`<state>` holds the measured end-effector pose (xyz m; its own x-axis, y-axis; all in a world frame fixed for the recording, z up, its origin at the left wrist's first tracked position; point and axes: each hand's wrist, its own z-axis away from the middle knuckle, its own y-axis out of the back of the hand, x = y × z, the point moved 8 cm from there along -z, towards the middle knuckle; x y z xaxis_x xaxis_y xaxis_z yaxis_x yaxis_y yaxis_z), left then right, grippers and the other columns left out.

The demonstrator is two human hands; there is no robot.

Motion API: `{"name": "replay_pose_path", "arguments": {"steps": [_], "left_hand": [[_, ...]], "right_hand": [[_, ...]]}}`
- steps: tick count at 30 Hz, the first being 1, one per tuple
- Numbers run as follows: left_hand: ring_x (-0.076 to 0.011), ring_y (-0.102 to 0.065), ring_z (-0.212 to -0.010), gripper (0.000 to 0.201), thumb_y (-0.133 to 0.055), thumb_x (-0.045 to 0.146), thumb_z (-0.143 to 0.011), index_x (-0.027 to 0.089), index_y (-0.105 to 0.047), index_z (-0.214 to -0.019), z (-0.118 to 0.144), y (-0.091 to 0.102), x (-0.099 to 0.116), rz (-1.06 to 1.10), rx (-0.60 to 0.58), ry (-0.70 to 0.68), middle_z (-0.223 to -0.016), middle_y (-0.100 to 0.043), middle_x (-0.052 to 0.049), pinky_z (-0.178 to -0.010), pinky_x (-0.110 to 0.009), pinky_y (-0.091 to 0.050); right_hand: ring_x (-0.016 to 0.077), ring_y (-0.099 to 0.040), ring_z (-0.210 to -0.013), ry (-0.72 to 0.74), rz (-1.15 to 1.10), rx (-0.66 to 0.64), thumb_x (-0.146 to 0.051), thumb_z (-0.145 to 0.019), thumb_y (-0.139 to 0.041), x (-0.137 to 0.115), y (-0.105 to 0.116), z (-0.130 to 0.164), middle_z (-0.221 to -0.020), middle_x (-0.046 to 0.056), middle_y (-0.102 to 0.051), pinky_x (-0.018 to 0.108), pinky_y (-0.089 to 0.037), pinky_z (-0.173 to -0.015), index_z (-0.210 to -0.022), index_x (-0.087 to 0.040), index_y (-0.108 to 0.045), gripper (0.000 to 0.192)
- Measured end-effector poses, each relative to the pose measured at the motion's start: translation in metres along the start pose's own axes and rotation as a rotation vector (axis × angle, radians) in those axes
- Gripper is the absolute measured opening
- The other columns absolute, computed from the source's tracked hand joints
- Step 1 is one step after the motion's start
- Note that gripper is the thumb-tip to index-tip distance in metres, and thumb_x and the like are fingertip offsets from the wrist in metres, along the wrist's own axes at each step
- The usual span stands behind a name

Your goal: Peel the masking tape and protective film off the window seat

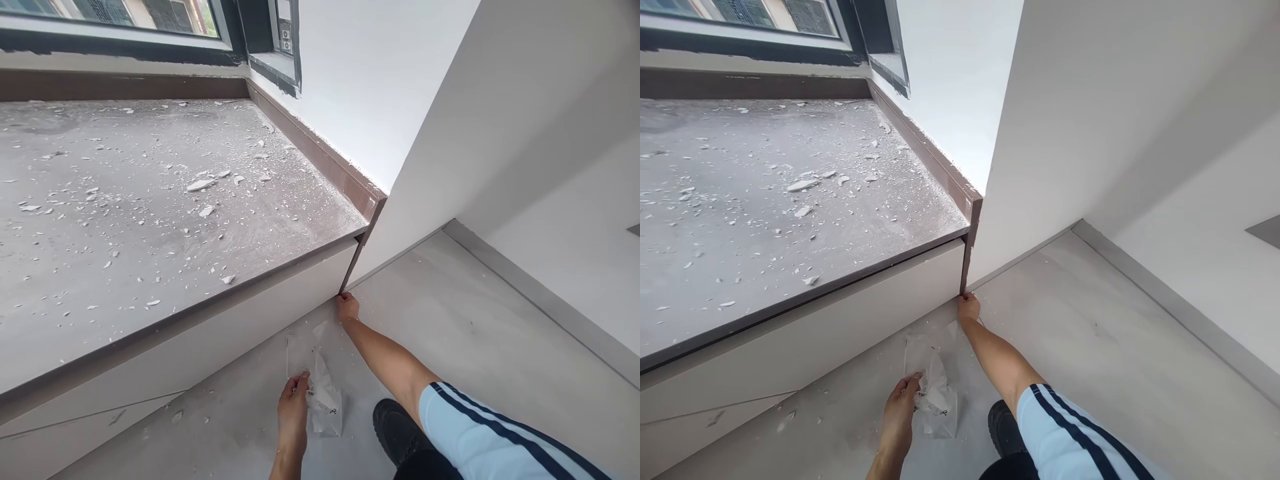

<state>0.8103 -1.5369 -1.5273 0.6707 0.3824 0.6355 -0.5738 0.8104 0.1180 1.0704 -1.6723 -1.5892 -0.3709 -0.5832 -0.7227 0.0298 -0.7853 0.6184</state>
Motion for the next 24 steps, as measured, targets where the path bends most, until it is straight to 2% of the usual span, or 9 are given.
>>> {"name": "replay_pose_path", "arguments": {"steps": [14,18,24], "left_hand": [[-0.0147,-0.049,-0.067,0.027,-0.051,0.045,-0.066,0.02,-0.054,-0.074,0.005,-0.001,0.005,0.006,0.01,-0.007,-0.073,-0.051,-0.001,-0.066,-0.028,-0.038],[-0.0137,-0.047,-0.062,0.027,-0.053,0.045,-0.065,0.02,-0.054,-0.073,0.003,-0.001,0.003,0.025,0.011,-0.011,-0.07,-0.048,0.0,-0.063,-0.028,-0.037],[-0.0164,-0.051,-0.066,0.035,-0.053,0.05,-0.064,0.018,-0.057,-0.077,0.001,-0.003,0.0,0.028,-0.008,-0.035,-0.075,-0.053,-0.004,-0.066,-0.031,-0.04]], "right_hand": [[0.0136,-0.049,-0.058,0.198,0.048,-0.042,-0.021,-0.066,-0.045,-0.006,0.001,-0.011,-0.064,0.002,-0.06,0.023,-0.038,-0.056,-0.068,-0.018,-0.065,0.02],[0.0143,-0.053,-0.062,0.222,0.062,-0.062,-0.02,-0.068,-0.046,-0.005,0.002,-0.009,-0.069,0.003,-0.063,0.023,-0.039,-0.059,-0.073,-0.017,-0.067,0.022],[0.0162,-0.058,-0.068,0.202,0.092,-0.117,-0.024,-0.073,-0.046,0.0,0.002,-0.001,-0.074,0.007,-0.066,0.024,-0.042,-0.065,-0.081,-0.015,-0.069,0.025]]}}
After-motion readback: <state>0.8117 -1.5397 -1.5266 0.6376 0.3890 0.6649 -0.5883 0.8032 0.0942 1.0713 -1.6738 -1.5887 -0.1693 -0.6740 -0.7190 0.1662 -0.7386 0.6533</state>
